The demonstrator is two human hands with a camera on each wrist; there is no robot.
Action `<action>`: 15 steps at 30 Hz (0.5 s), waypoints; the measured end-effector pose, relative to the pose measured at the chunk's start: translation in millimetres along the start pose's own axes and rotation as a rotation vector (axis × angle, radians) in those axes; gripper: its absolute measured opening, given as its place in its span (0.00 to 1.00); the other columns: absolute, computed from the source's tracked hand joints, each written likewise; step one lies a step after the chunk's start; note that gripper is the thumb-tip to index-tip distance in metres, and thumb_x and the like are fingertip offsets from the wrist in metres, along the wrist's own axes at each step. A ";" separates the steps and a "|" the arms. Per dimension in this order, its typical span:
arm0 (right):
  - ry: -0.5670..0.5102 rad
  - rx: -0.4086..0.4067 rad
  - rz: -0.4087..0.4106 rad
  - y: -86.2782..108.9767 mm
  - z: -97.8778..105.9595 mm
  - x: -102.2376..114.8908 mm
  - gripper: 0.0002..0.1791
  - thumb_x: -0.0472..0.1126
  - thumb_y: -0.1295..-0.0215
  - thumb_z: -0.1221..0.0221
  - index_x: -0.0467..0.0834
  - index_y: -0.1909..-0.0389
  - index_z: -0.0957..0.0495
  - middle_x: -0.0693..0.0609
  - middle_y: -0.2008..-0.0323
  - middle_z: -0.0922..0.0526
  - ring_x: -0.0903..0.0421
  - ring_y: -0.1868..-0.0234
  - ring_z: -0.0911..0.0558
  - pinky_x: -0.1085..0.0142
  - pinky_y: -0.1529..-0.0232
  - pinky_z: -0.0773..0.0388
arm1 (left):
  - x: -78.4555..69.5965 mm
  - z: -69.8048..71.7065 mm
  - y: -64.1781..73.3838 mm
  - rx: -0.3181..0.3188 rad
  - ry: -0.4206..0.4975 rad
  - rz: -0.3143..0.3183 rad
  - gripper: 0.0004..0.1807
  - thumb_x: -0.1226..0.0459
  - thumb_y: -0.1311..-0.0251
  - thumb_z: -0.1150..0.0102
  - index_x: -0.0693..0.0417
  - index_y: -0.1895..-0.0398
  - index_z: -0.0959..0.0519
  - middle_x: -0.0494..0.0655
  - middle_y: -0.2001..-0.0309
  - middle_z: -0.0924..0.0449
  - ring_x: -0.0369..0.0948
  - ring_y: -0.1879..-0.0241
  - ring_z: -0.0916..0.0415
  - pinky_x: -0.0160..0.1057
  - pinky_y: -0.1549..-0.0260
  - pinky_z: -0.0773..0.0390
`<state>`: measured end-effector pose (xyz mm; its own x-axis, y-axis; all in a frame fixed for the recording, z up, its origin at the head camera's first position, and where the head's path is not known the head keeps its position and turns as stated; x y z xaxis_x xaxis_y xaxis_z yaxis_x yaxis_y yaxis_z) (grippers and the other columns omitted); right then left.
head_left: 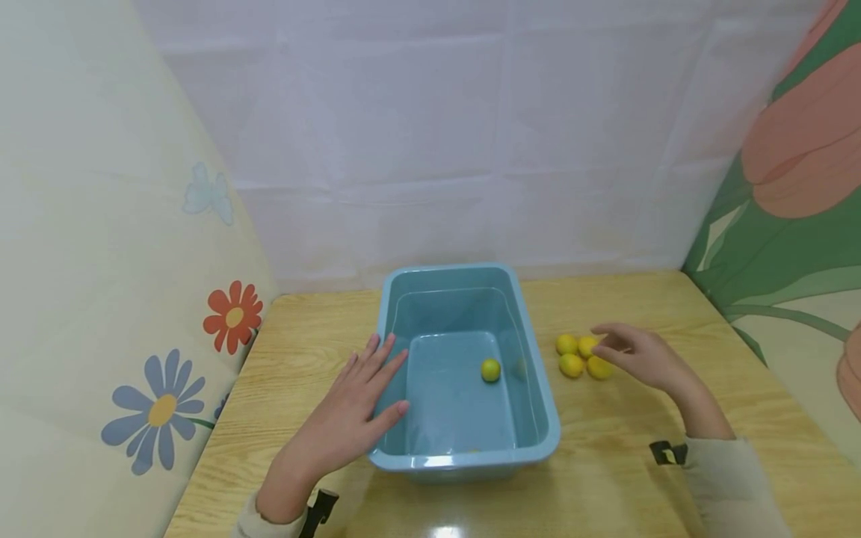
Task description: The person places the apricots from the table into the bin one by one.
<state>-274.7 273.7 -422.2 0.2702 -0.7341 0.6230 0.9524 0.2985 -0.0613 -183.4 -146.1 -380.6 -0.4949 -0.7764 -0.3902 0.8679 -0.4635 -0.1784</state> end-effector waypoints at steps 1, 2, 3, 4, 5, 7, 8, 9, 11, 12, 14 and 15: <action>0.003 0.000 -0.002 0.1 -0.3 -1.9 0.26 0.49 0.26 0.41 0.35 0.36 0.25 0.43 0.56 0.14 0.43 0.52 0.16 0.43 0.51 0.19 | 0.1 -0.1 0.0 0.001 0.000 0.001 0.39 0.41 0.26 0.53 0.47 0.19 0.44 0.41 0.18 0.61 0.48 0.19 0.67 0.62 0.24 0.57; 0.006 0.000 -0.005 0.2 -0.7 -3.8 0.27 0.49 0.26 0.41 0.35 0.36 0.25 0.43 0.56 0.14 0.42 0.52 0.16 0.44 0.51 0.19 | 0.2 -0.2 0.1 0.001 -0.001 0.002 0.39 0.41 0.26 0.53 0.47 0.19 0.44 0.41 0.18 0.61 0.48 0.19 0.67 0.62 0.24 0.57; 0.010 0.000 -0.008 0.3 -1.0 -5.5 0.27 0.49 0.26 0.40 0.35 0.36 0.26 0.43 0.56 0.14 0.42 0.52 0.16 0.44 0.51 0.19 | 0.3 -0.1 0.1 0.001 -0.002 0.003 0.39 0.41 0.26 0.53 0.47 0.19 0.44 0.41 0.18 0.61 0.48 0.19 0.67 0.62 0.24 0.57; 0.016 0.002 -0.015 0.5 -1.3 -7.4 0.27 0.50 0.26 0.40 0.35 0.36 0.26 0.43 0.55 0.14 0.42 0.52 0.16 0.44 0.51 0.19 | 0.4 -0.1 0.1 0.002 -0.003 0.004 0.39 0.41 0.26 0.53 0.46 0.19 0.45 0.41 0.18 0.61 0.48 0.19 0.67 0.61 0.24 0.57; 0.020 0.004 -0.021 0.7 -1.8 -8.8 0.28 0.50 0.26 0.40 0.35 0.36 0.26 0.42 0.55 0.14 0.41 0.51 0.16 0.43 0.51 0.19 | 0.4 -0.1 0.1 0.003 -0.002 0.005 0.39 0.41 0.26 0.53 0.47 0.19 0.45 0.41 0.18 0.61 0.48 0.19 0.67 0.61 0.24 0.57; 0.030 0.009 -0.036 1.2 -2.5 -11.6 0.29 0.52 0.26 0.41 0.35 0.35 0.26 0.41 0.54 0.14 0.41 0.50 0.17 0.43 0.51 0.19 | 0.2 0.1 0.2 0.003 -0.002 0.006 0.39 0.41 0.26 0.53 0.47 0.19 0.44 0.41 0.18 0.61 0.48 0.19 0.67 0.61 0.24 0.57; 0.035 0.012 -0.041 1.4 -2.9 -12.8 0.29 0.53 0.26 0.41 0.36 0.35 0.26 0.41 0.53 0.15 0.40 0.50 0.17 0.43 0.50 0.19 | 0.1 0.2 0.3 0.004 -0.001 0.006 0.39 0.41 0.26 0.53 0.47 0.19 0.44 0.41 0.18 0.61 0.48 0.19 0.67 0.61 0.24 0.57; 0.037 0.014 -0.046 1.6 -3.3 -14.2 0.30 0.53 0.26 0.41 0.36 0.35 0.26 0.40 0.53 0.15 0.40 0.49 0.17 0.43 0.50 0.20 | 0.1 0.3 0.4 0.004 -0.001 0.006 0.39 0.41 0.26 0.53 0.47 0.19 0.45 0.41 0.18 0.61 0.48 0.19 0.67 0.61 0.24 0.58; 0.039 0.019 -0.053 2.0 -4.1 -17.2 0.30 0.54 0.26 0.42 0.36 0.34 0.27 0.40 0.52 0.15 0.40 0.49 0.17 0.42 0.50 0.20 | 0.0 0.3 0.5 0.006 0.000 0.007 0.39 0.41 0.26 0.53 0.46 0.19 0.45 0.41 0.18 0.61 0.48 0.19 0.67 0.61 0.24 0.58; 0.040 0.020 -0.055 2.3 -4.4 -18.7 0.30 0.54 0.26 0.42 0.36 0.34 0.27 0.40 0.52 0.15 0.40 0.49 0.17 0.42 0.50 0.20 | 0.0 0.3 0.5 0.007 0.000 0.007 0.39 0.41 0.26 0.53 0.46 0.19 0.45 0.41 0.18 0.61 0.48 0.19 0.67 0.61 0.24 0.58; 0.040 0.022 -0.057 2.6 -5.1 -21.7 0.30 0.53 0.26 0.41 0.37 0.34 0.27 0.40 0.52 0.15 0.40 0.49 0.18 0.42 0.50 0.20 | 0.2 0.2 0.5 0.010 0.001 0.009 0.39 0.41 0.26 0.53 0.45 0.19 0.46 0.41 0.18 0.62 0.48 0.19 0.68 0.61 0.24 0.58; 0.038 0.022 -0.059 2.7 -5.4 -23.2 0.30 0.53 0.26 0.41 0.37 0.34 0.27 0.41 0.52 0.15 0.40 0.49 0.17 0.42 0.50 0.20 | 0.3 0.1 0.5 0.011 0.001 0.009 0.39 0.41 0.26 0.53 0.45 0.19 0.46 0.40 0.18 0.62 0.47 0.19 0.68 0.61 0.24 0.58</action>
<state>-277.7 288.2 -441.0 0.2195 -0.7730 0.5951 0.9636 0.2671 -0.0085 -183.1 -146.7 -380.7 -0.4867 -0.7803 -0.3928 0.8720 -0.4611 -0.1646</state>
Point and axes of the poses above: each hand's wrist, its own y-axis away from the middle knuckle, its own z-axis out of the back of the hand, x = y × z, the point moved 7 cm from there along -y, towards the middle knuckle
